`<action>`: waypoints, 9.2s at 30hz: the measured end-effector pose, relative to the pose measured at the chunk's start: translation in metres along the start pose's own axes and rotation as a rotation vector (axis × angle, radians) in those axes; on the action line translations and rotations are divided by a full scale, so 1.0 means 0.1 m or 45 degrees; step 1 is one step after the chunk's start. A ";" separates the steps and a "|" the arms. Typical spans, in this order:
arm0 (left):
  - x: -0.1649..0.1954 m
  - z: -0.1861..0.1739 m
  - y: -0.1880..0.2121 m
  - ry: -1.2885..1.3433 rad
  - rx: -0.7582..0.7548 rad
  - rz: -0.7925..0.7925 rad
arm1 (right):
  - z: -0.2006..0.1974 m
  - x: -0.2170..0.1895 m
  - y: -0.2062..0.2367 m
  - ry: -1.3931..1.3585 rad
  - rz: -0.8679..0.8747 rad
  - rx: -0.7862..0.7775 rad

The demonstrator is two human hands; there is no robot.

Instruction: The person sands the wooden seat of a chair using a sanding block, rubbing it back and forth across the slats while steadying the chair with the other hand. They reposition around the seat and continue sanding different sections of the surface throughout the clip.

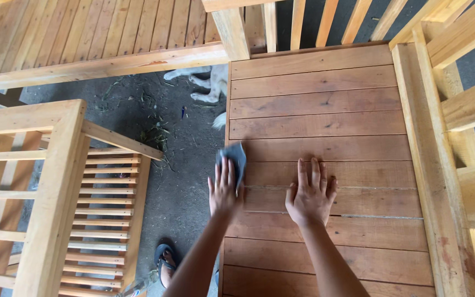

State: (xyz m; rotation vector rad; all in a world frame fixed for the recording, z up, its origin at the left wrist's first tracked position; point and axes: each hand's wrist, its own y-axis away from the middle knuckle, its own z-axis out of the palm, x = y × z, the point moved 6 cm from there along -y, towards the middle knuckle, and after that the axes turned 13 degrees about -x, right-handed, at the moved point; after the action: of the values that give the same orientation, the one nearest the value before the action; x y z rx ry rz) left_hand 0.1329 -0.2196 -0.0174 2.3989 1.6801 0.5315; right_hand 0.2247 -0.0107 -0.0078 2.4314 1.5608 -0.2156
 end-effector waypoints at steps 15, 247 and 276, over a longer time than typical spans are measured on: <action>0.97 0.20 0.59 -0.027 -0.127 0.187 | -0.36 -0.05 -0.10 -0.174 -0.043 0.113; 0.11 -0.04 0.28 0.746 -0.182 -0.642 | -0.29 -0.17 -0.06 0.646 -0.790 -0.132; 0.10 -0.05 0.27 0.704 -0.164 -0.659 | -0.39 -0.65 0.25 0.277 -0.738 0.203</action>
State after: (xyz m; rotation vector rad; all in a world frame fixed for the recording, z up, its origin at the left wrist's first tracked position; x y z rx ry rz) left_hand 0.1574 -0.2206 -0.0019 1.7040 2.2812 1.2289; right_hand 0.2199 -0.0666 0.0496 2.0974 2.4060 -0.1848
